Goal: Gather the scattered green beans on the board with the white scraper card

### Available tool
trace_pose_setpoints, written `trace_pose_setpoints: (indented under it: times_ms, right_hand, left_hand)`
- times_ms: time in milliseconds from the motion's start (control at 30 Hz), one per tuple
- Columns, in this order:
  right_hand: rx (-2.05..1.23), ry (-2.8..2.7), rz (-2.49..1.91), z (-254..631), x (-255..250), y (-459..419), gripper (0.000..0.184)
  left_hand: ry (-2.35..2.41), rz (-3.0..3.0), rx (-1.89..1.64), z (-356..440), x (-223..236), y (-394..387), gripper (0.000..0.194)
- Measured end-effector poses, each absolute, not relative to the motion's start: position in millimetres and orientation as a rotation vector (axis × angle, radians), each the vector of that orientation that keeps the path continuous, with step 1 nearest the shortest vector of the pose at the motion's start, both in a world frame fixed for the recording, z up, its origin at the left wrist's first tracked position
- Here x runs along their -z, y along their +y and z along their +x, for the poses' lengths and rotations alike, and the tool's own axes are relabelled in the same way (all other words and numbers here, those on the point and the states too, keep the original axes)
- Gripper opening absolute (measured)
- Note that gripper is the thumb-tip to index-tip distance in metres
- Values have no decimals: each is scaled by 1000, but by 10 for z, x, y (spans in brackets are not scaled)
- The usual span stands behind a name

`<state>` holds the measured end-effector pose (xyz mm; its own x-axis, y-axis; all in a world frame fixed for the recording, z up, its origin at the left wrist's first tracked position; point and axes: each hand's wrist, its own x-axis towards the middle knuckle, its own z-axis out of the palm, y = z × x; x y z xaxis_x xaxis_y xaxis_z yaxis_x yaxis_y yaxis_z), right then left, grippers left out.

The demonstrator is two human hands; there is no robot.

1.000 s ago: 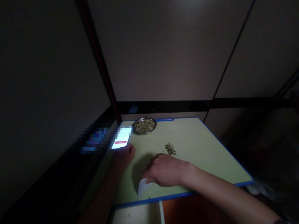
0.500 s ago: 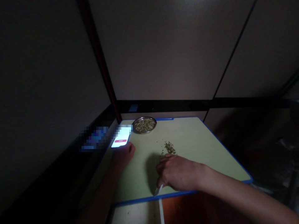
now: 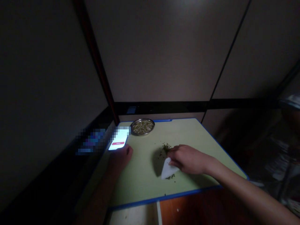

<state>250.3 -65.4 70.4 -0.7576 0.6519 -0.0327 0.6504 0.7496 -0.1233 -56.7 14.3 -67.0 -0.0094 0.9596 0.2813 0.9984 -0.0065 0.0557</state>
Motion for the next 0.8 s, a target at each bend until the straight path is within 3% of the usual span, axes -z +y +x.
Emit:
trace_pose_setpoints:
  times_ms: [267, 800]
  right_hand:
    - [-177, -2872, -1403, 2356, -383, -489, 27]
    - [-407, -3033, -1214, 2252, -327, -516, 26]
  left_hand:
    - [-2129, -2106, 356, -578, 655, 150, 33]
    - [-2135, -2065, 331, -564, 648, 143, 35]
